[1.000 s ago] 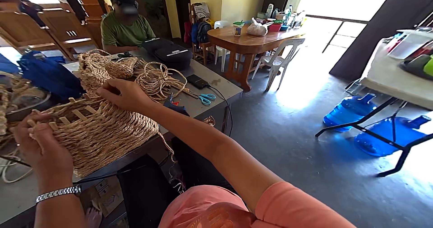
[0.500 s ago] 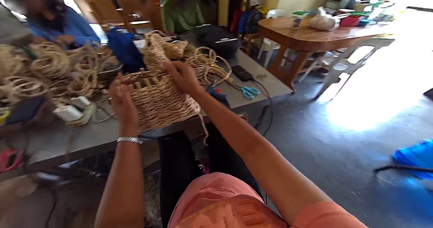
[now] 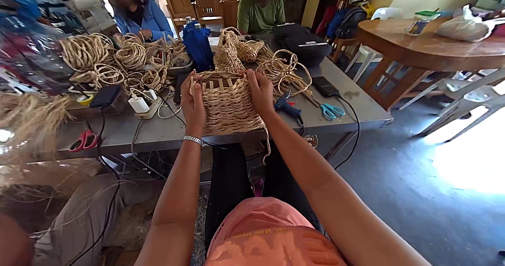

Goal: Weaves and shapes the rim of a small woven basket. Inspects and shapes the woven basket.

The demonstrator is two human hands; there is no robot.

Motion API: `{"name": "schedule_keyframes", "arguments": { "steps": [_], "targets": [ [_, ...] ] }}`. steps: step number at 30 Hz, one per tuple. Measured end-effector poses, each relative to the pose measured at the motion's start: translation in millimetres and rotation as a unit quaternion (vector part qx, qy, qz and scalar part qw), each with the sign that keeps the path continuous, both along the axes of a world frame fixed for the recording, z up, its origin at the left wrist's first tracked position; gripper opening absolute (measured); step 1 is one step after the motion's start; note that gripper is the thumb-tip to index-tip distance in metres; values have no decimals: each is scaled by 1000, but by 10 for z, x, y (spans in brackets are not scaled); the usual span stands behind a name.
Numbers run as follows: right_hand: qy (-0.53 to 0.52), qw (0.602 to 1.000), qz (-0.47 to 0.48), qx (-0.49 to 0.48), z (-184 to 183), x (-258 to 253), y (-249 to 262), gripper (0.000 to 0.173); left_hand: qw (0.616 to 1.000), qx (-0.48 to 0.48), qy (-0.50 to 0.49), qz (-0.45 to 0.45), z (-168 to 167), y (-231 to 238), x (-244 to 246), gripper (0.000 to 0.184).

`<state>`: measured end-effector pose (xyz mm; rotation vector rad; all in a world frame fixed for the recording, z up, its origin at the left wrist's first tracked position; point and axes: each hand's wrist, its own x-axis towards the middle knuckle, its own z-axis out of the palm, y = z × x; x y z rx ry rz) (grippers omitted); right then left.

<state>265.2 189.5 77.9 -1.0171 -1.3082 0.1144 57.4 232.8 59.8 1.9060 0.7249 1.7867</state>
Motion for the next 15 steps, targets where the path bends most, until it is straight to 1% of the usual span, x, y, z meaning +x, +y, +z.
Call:
{"name": "schedule_keyframes", "arguments": {
  "steps": [2, 4, 6, 7, 9, 10, 11, 15],
  "targets": [
    [3, 1000, 3, -13, 50, 7, -43, 38, 1000, -6, 1, 0, 10, -2, -1, 48],
    [-4, 999, 19, -40, 127, 34, -84, 40, 999, -6, 12, 30, 35, -23, -15, 51],
    [-9, 998, 31, -62, 203, 42, -116, 41, 992, 36, 39, 112, 70, -119, -12, 55],
    [-12, 997, 34, -72, 242, 38, -134, 40, 984, 74, 50, 156, 106, -211, 22, 55],
    [-10, 995, 40, -86, 275, 19, -169, 36, 966, 146, 94, 191, 191, -451, 132, 49],
    [-7, 995, 43, -90, 283, 11, -173, 33, 960, 157, 129, 194, 228, -559, 210, 46],
    [-6, 995, 45, -90, 287, 3, -173, 30, 953, 156, 163, 201, 247, -640, 301, 44],
    [-12, 993, 58, -99, 284, 10, -183, 29, 926, 156, 202, 278, 194, -634, 566, 36]
  ]
}}
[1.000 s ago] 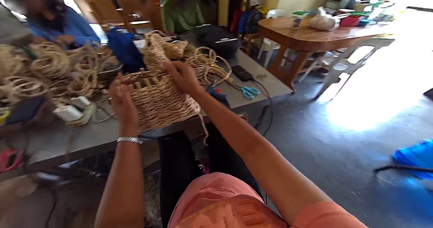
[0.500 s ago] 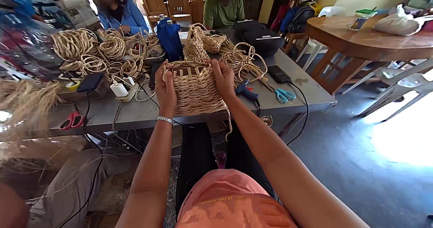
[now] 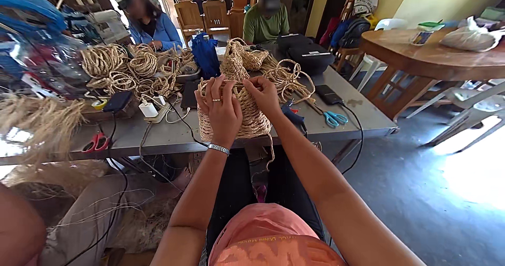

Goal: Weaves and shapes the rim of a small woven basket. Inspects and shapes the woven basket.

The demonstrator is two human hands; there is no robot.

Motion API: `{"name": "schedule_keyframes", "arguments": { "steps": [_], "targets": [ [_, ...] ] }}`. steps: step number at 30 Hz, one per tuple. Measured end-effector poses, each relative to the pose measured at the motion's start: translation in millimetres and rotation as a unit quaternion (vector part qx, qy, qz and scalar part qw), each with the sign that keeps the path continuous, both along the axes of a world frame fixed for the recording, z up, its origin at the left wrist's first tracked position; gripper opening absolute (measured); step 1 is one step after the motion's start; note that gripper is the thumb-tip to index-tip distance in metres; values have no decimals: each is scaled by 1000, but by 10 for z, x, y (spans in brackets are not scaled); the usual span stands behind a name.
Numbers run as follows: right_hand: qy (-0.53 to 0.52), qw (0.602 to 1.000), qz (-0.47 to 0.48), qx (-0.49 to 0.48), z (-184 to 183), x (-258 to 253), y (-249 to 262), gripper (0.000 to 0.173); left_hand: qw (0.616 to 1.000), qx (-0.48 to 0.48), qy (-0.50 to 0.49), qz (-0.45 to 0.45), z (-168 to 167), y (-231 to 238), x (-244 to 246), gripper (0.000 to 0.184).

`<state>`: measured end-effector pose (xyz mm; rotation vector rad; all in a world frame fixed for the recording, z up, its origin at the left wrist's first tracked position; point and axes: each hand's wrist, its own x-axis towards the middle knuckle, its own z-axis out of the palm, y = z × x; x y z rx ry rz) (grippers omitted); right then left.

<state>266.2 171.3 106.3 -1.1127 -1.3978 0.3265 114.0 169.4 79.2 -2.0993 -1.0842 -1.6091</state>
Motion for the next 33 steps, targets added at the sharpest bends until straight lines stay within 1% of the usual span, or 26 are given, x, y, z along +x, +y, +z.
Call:
{"name": "schedule_keyframes", "arguments": {
  "steps": [2, 6, 7, 9, 10, 12, 13, 14, 15, 17, 18, 20, 22, 25, 33],
  "targets": [
    [2, 1000, 5, -3, -10, -2, -3, 29, 1000, 0, 4, 19, -39, 30, 31, 35],
    [-17, 1000, -5, -2, -27, -26, -18, 29, 1000, 12, 4, 22, -135, 96, 23, 36],
    [-29, 1000, -11, 1, -24, -26, -29, 29, 1000, 0, 12, 18, -155, 98, 5, 39],
    [-58, 998, -28, 15, -29, -26, -42, 31, 1000, 11, 8, 8, -188, 119, -25, 44],
    [-71, 996, -38, 26, -45, -29, -39, 32, 1000, 29, -2, 1, -204, 137, -39, 43],
    [-94, 993, -51, 48, -76, -34, -28, 33, 997, 75, -23, -17, -237, 164, -51, 33],
    [-107, 991, -57, 56, -67, -33, -19, 33, 996, 80, -23, -22, -254, 161, -54, 29],
    [-123, 988, -63, 65, -60, -30, -18, 33, 997, 70, -18, -19, -283, 131, -57, 27],
    [-137, 986, -66, 74, -59, -26, -26, 32, 999, 48, -7, -17, -317, 77, -65, 29],
    [-141, 987, -48, 66, -30, 4, -39, 32, 1000, -1, 20, -11, -374, -14, -67, 40],
    [-138, 989, -34, 50, -13, 24, -51, 33, 1000, -11, 25, -4, -410, -35, -55, 45],
    [-137, 990, -18, 32, -3, 42, -67, 34, 1000, -17, 23, 0, -458, -57, -36, 50],
    [-146, 988, -16, 39, 0, 37, -60, 34, 1000, -15, 10, -5, -449, -54, -20, 49],
    [-181, 981, -32, 60, -20, 29, -46, 34, 1000, 18, -21, 2, -440, 33, 22, 45],
    [-213, 972, -58, 82, -89, 12, -36, 35, 999, 33, -15, 26, -455, 85, 49, 44]
  ]
}}
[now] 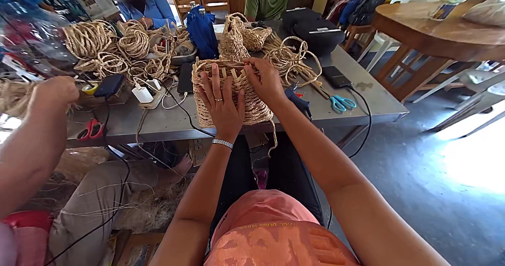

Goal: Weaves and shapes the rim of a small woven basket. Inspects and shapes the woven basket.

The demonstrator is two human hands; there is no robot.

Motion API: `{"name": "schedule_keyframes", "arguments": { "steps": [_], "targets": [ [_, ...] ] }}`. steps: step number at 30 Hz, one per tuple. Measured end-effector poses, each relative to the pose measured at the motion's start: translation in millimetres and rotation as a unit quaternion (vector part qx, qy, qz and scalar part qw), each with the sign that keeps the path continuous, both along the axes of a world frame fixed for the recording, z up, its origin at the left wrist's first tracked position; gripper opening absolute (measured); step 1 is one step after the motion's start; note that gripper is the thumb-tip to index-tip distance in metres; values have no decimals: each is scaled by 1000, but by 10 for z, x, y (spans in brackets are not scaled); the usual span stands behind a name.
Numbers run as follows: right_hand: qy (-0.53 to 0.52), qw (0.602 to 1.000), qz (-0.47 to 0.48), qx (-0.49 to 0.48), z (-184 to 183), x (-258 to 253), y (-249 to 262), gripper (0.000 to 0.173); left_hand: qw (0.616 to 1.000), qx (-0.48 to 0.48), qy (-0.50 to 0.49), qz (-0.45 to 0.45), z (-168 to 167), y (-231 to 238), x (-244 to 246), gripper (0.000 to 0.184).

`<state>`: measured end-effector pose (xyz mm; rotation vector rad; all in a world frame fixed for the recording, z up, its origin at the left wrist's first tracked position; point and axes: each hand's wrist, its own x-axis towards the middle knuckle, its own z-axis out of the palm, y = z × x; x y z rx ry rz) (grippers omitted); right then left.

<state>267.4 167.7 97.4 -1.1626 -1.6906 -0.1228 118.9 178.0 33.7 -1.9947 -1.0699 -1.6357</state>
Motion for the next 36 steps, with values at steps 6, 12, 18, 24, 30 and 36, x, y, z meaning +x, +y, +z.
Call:
{"name": "schedule_keyframes", "arguments": {
  "steps": [6, 12, 18, 24, 30, 36],
  "targets": [
    [25, 1000, 5, 0, -37, -37, -28, 36, 998, -8, -24, -58, 42, 76, -34, 43],
    [28, 996, 48, -72, 119, -41, -335, 43, 959, -36, -59, -275, 199, 536, -362, 38],
    [24, 998, 52, -9, 31, -255, -318, 36, 964, -26, -77, -255, 258, 477, -479, 37],
    [16, 999, 34, 40, -63, -293, -345, 34, 994, 11, -28, -109, 303, 9, -250, 36],
    [21, 994, 37, 104, -133, -285, -354, 21, 990, -21, 0, -138, 294, -5, -165, 34],
    [50, 994, 44, 90, -243, -322, -362, 13, 991, -43, -35, -121, 206, -54, -88, 37]
  ]
}}
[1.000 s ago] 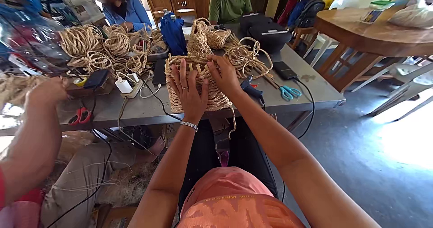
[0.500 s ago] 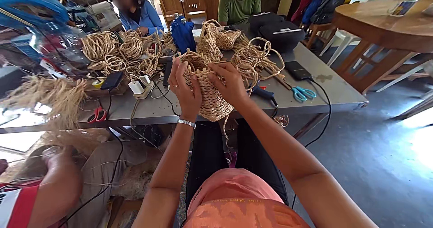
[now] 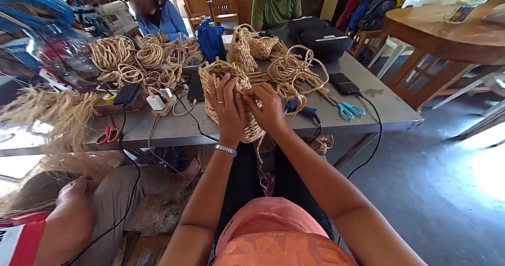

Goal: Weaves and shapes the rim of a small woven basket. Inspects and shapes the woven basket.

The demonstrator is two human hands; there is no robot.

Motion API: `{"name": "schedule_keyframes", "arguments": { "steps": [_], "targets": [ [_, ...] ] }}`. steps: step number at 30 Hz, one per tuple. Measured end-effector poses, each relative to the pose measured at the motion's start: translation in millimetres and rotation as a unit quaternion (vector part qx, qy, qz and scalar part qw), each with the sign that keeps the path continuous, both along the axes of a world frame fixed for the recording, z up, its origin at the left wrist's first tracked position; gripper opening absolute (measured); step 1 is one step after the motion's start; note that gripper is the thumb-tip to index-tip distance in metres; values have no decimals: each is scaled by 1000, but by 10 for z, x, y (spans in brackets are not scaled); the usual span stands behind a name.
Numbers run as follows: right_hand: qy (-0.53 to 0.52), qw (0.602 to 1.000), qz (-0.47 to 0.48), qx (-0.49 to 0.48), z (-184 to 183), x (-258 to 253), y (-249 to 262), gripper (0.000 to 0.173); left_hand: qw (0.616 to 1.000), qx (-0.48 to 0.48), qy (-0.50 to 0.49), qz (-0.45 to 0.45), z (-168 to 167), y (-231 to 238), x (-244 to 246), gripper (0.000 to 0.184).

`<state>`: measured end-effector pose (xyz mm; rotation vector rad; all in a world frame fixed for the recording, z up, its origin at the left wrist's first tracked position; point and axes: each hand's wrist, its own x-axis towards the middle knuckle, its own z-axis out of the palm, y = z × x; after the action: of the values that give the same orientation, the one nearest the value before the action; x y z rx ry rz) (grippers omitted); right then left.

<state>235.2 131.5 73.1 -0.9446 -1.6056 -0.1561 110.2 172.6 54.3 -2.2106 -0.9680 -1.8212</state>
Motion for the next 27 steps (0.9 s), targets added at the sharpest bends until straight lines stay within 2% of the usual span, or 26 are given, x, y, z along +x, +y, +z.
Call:
{"name": "schedule_keyframes", "arguments": {
  "steps": [3, 7, 14, 16, 21, 24, 27],
  "targets": [
    [3, 1000, -2, 18, -49, -7, 13, 13, 999, -38, 13, -14, 19, -83, -16, 40],
    [3, 1000, -5, 20, -90, -2, 17, 13, 998, 9, -29, -61, -17, 56, -2, 35],
    [17, 999, -17, 48, -199, -70, -25, 13, 994, -5, -55, -92, 1, -63, -34, 32],
    [13, 998, -14, 58, -228, -105, -91, 14, 995, -24, -29, -90, -35, -191, -83, 35],
    [23, 997, -12, 74, -314, -189, -156, 14, 994, -16, -47, -97, -105, -258, -99, 36],
    [37, 998, -15, 43, -301, -220, -164, 13, 993, -24, -46, -106, -99, -235, -130, 39],
    [44, 999, -18, 13, -230, -190, -118, 13, 996, -38, -57, -63, -35, -41, -242, 46]
  ]
}}
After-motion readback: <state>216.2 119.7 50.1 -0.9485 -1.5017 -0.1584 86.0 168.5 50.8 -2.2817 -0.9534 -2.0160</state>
